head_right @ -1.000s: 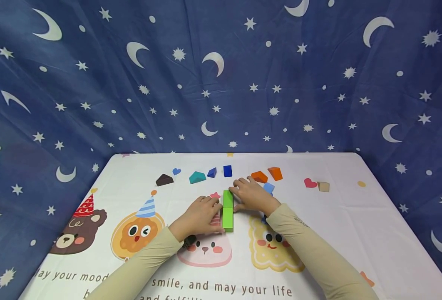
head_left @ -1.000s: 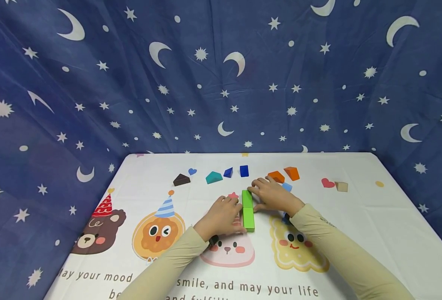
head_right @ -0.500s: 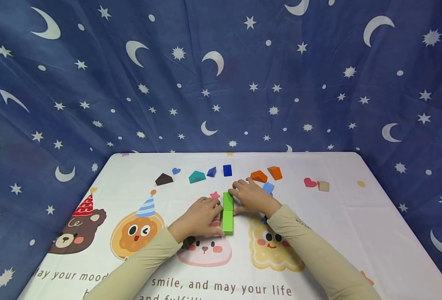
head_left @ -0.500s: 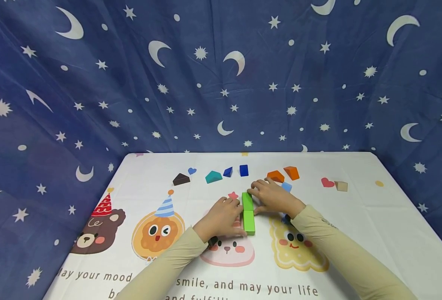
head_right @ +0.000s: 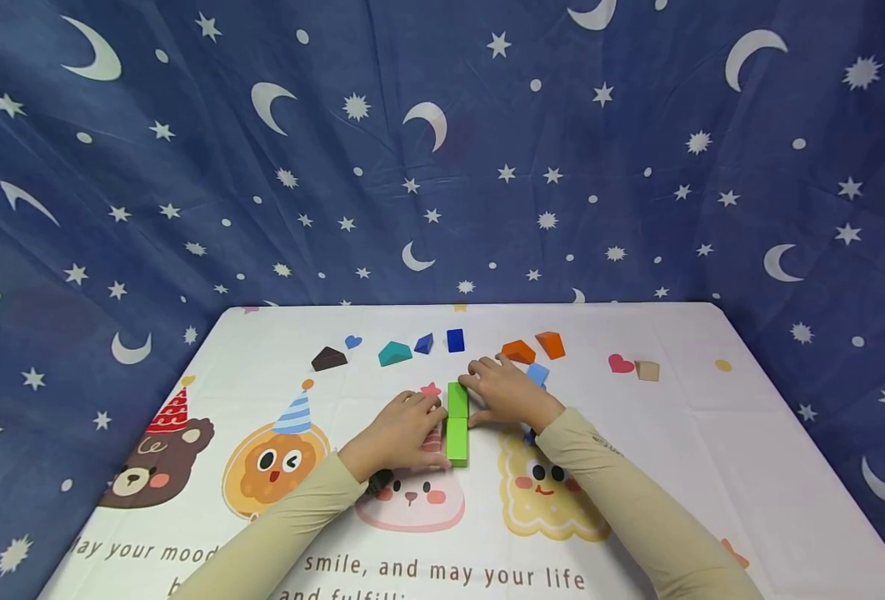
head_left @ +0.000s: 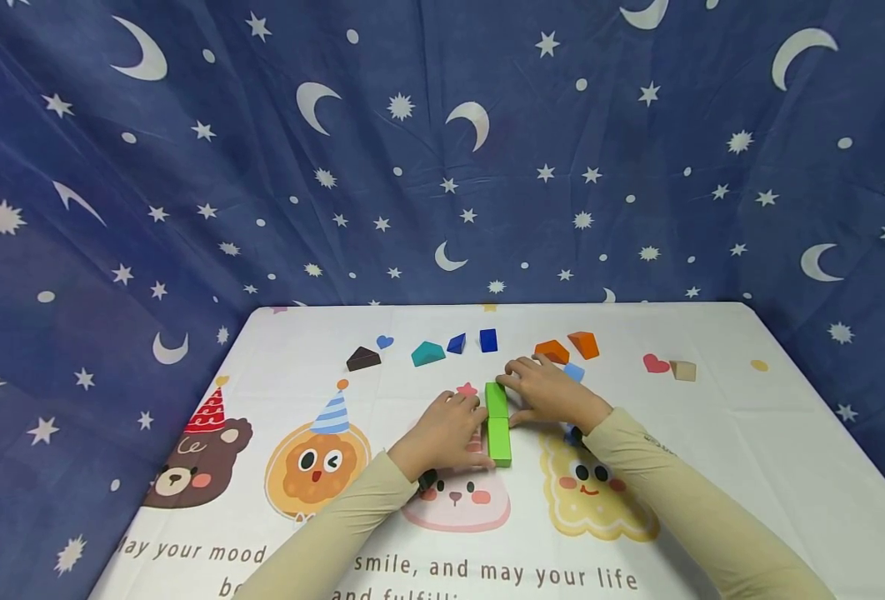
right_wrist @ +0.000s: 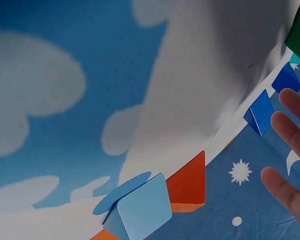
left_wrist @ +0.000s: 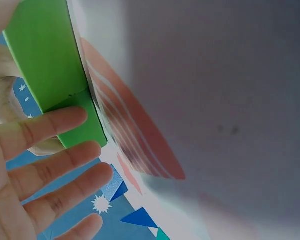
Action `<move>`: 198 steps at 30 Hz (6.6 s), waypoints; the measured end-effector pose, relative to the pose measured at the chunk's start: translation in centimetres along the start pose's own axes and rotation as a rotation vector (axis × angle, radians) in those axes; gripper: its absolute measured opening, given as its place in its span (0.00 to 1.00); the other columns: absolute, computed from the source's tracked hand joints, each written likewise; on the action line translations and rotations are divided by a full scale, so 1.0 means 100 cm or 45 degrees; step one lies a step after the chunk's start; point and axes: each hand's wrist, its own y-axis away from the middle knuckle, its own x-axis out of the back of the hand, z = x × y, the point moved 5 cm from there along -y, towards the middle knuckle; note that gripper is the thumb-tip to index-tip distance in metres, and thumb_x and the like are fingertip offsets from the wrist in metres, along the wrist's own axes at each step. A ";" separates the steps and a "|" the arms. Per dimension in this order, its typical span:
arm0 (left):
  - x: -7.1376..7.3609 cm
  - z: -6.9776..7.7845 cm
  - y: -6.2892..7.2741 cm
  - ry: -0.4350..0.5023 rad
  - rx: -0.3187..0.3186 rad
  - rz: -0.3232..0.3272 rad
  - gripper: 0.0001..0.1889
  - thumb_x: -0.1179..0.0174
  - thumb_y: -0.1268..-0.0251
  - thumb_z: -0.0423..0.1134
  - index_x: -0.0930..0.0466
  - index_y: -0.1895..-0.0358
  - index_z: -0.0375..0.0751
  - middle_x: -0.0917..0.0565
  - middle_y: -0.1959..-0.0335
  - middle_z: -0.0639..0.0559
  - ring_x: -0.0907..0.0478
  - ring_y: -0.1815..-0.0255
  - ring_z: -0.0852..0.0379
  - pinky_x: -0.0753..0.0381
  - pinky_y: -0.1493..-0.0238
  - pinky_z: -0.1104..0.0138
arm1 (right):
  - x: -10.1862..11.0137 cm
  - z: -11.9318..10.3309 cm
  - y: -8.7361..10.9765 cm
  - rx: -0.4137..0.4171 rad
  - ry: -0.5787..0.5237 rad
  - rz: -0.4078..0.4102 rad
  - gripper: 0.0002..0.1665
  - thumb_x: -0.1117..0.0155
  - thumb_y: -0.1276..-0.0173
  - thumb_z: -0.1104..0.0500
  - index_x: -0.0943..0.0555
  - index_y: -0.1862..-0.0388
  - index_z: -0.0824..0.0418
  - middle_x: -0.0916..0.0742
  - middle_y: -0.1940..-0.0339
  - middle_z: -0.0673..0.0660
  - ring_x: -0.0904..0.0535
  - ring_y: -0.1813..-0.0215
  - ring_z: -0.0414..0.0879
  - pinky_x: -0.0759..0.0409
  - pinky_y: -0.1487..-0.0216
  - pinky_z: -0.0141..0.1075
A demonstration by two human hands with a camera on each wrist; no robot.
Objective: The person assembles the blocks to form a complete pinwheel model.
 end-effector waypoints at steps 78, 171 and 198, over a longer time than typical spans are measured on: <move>0.003 0.010 0.003 0.054 -0.115 0.154 0.32 0.51 0.37 0.64 0.33 0.37 0.48 0.28 0.40 0.50 0.30 0.38 0.53 0.36 0.31 0.61 | 0.005 0.082 0.080 -0.013 0.207 0.168 0.29 0.19 0.64 0.59 0.22 0.60 0.59 0.16 0.65 0.55 0.21 0.59 0.52 0.23 0.53 0.50; 0.002 0.009 0.002 0.048 -0.111 0.151 0.32 0.52 0.36 0.64 0.34 0.36 0.48 0.29 0.38 0.49 0.29 0.39 0.53 0.34 0.33 0.61 | 0.000 0.021 -0.021 -0.018 -0.107 -0.055 0.13 0.31 0.43 0.54 0.16 0.59 0.57 0.15 0.62 0.54 0.21 0.57 0.49 0.23 0.51 0.47; -0.002 0.009 0.002 0.051 -0.104 0.139 0.32 0.52 0.37 0.65 0.34 0.36 0.48 0.29 0.38 0.49 0.29 0.39 0.54 0.35 0.32 0.62 | -0.004 0.022 -0.035 0.051 0.043 -0.076 0.26 0.28 0.45 0.56 0.21 0.45 0.54 0.15 0.57 0.56 0.19 0.54 0.51 0.22 0.49 0.49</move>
